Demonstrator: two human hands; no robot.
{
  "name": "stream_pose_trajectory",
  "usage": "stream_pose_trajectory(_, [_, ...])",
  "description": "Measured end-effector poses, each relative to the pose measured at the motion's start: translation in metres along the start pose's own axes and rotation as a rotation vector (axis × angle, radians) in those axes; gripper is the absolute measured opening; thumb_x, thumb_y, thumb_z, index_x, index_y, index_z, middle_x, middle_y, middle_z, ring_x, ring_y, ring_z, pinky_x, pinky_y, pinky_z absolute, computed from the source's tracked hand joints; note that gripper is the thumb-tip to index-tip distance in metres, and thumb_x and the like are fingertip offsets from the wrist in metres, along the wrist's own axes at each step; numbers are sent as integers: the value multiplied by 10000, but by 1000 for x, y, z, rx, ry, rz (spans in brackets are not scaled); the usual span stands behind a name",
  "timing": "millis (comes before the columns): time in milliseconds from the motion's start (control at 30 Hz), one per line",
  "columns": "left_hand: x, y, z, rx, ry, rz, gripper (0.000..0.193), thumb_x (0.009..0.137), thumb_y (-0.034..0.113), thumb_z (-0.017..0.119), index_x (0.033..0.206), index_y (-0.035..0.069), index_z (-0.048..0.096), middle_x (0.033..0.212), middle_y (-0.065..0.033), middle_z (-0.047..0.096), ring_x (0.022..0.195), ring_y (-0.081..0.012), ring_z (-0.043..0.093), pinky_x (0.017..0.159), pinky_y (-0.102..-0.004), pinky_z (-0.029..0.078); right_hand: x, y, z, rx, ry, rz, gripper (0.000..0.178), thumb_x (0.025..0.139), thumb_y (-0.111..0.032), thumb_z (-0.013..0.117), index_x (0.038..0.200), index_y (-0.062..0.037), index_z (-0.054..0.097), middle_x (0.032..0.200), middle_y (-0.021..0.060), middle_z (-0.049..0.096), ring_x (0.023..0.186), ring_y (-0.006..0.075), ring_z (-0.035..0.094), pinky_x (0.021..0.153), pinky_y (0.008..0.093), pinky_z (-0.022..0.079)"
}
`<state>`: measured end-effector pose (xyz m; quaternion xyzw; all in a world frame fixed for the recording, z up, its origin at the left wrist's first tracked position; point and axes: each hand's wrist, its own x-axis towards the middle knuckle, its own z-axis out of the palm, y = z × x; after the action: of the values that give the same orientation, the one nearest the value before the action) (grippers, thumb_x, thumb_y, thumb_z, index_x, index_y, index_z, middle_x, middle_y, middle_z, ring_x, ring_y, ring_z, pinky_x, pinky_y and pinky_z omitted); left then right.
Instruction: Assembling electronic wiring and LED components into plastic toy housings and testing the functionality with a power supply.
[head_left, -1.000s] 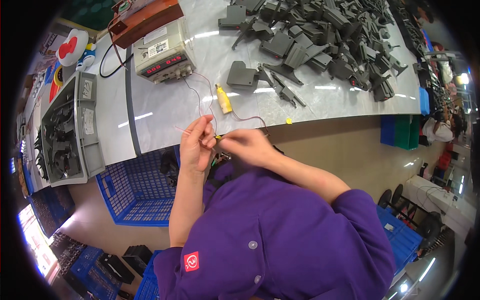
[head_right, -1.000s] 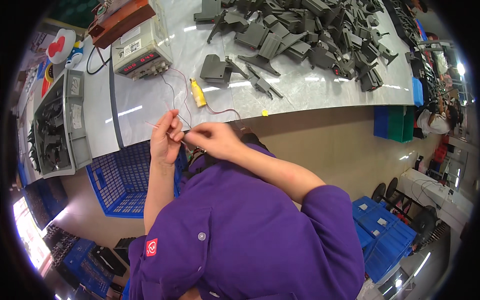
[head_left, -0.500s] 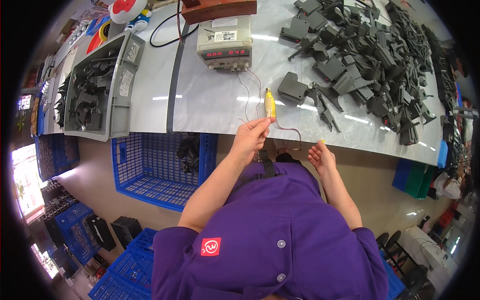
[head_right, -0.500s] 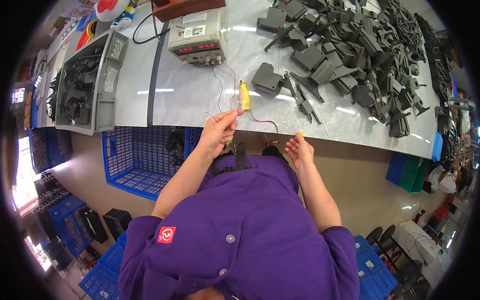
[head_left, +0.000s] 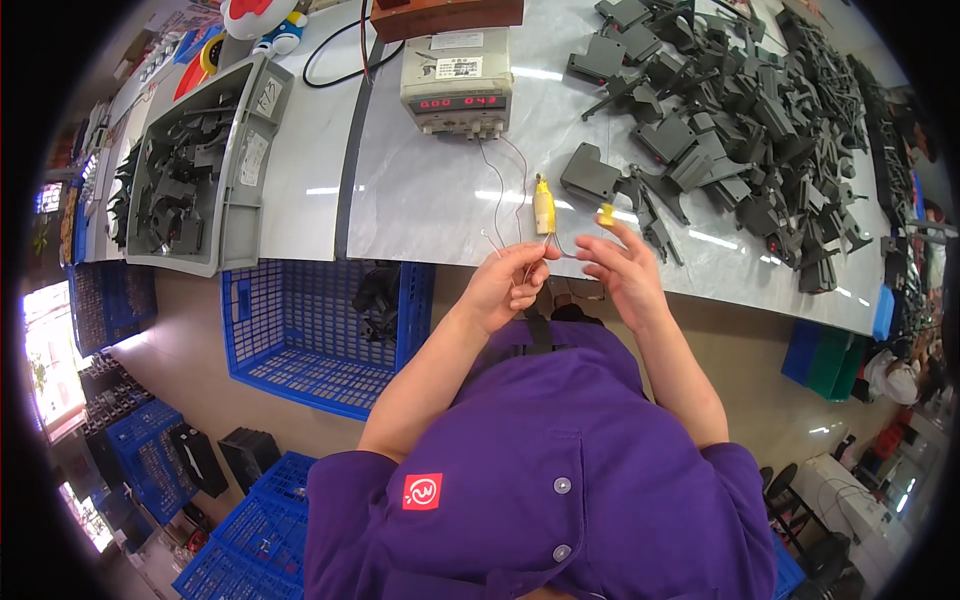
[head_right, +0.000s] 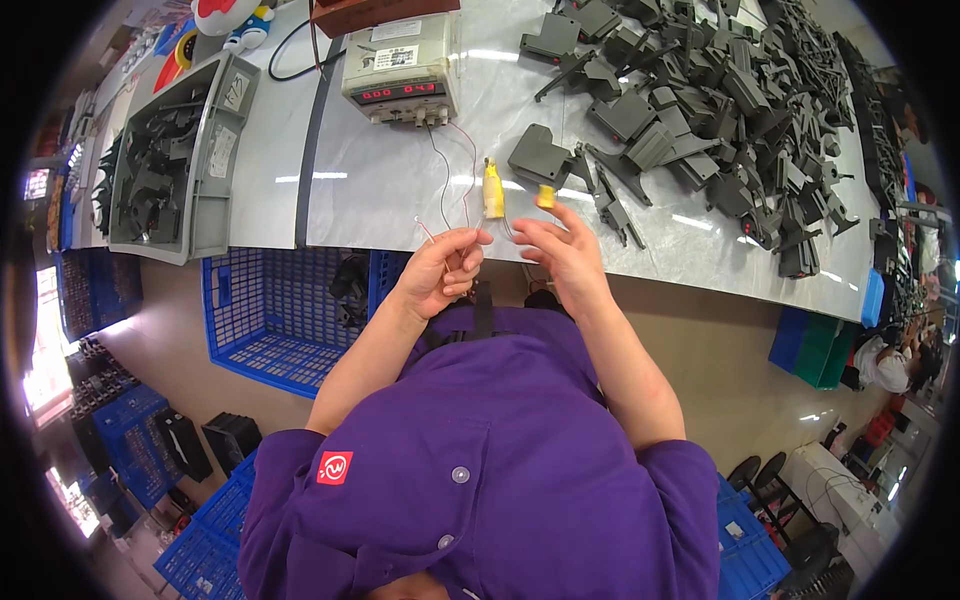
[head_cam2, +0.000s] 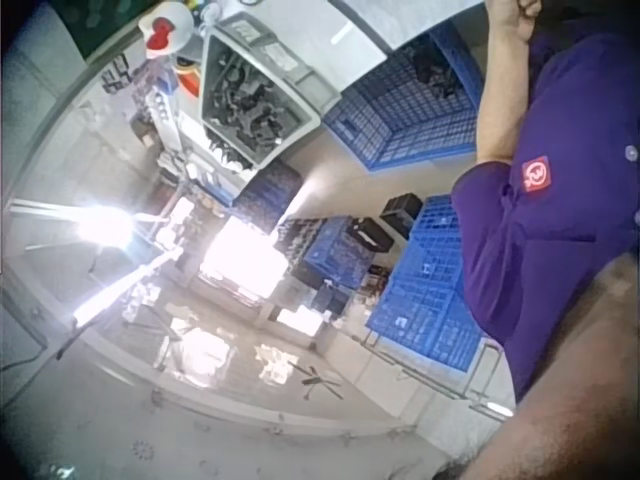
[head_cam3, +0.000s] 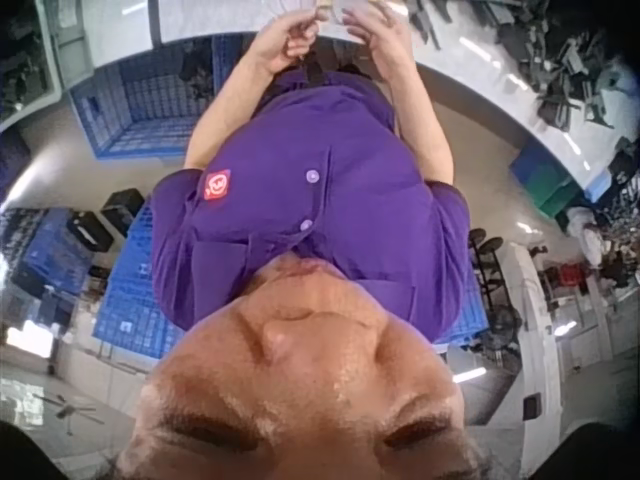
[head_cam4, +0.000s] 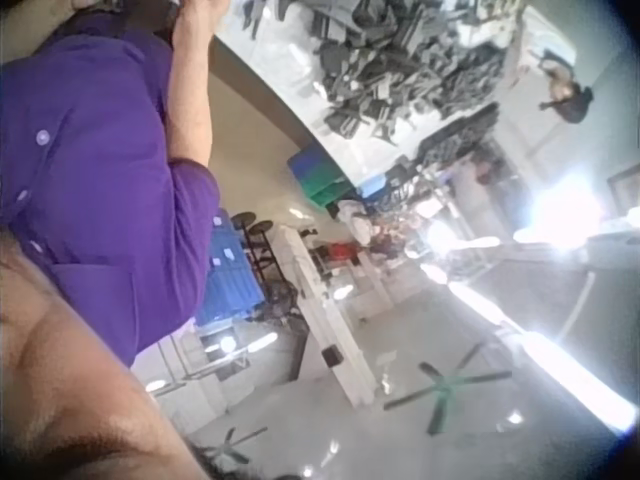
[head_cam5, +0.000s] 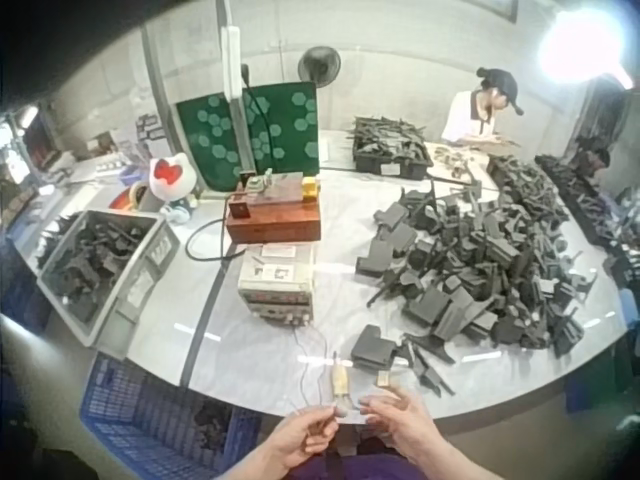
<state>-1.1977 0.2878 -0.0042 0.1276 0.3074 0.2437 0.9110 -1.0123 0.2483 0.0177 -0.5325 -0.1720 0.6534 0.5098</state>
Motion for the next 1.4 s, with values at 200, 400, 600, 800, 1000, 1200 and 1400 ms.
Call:
stream_pose_trajectory(200, [-2, -3, -2, -42, 4, -25, 215, 885, 176, 439, 936, 3, 558, 615, -3, 471, 383, -13, 315, 315, -139, 259, 15, -6, 26, 23, -166, 37, 404, 813, -106, 580, 1169, -9, 417, 964, 161, 587, 820, 176, 594, 738, 282, 490])
stream_pose_trajectory(400, [-4, -5, -3, -29, -13, -13, 234, 887, 175, 436, 970, 1, 568, 638, -7, 494, 387, -8, 317, 320, -136, 261, 18, 1, 26, 19, -154, 39, 426, 789, -56, 601, 1168, -5, 414, 922, 138, 594, 776, 174, 599, 724, 281, 496])
stream_pose_trajectory(600, [-6, -6, 4, 58, 84, 37, 185, 857, 158, 520, 956, 10, 571, 679, -15, 543, 412, -11, 341, 348, -144, 262, 18, 6, 25, 55, -106, 13, 441, 772, -35, 617, 1163, -2, 416, 881, 114, 593, 758, 167, 594, 726, 270, 481])
stream_pose_trajectory(800, [-5, -11, 5, 75, 167, 72, 204, 835, 141, 561, 970, -11, 570, 700, -30, 561, 423, -8, 355, 356, -143, 262, 19, 10, 22, 71, -62, -2, 459, 759, -29, 629, 1159, 6, 406, 870, 110, 595, 760, 163, 593, 731, 270, 474])
stream_pose_trajectory(1000, [-4, -12, 4, 69, 170, 82, 207, 836, 143, 560, 965, -20, 571, 689, -30, 558, 416, -8, 353, 353, -145, 258, 16, 8, 21, -30, -14, 10, 402, 780, -89, 610, 1132, -6, 434, 861, 93, 598, 764, 156, 590, 703, 261, 473])
stream_pose_trajectory(1200, [-4, -11, 7, 119, 227, 108, 239, 838, 138, 559, 1008, -30, 567, 673, -15, 547, 401, -3, 329, 342, -143, 252, 16, 14, 8, -15, -30, 47, 254, 849, -268, 525, 928, -27, 547, 796, 60, 583, 730, 135, 576, 648, 256, 463])
stream_pose_trajectory(1400, [-2, -12, 6, 138, 233, 123, 222, 839, 136, 557, 994, -21, 581, 685, -32, 557, 413, -4, 343, 347, -149, 245, 17, 19, 11, -194, -98, -16, 260, 874, -282, 495, 831, -33, 560, 730, 30, 555, 676, 105, 541, 637, 245, 452])
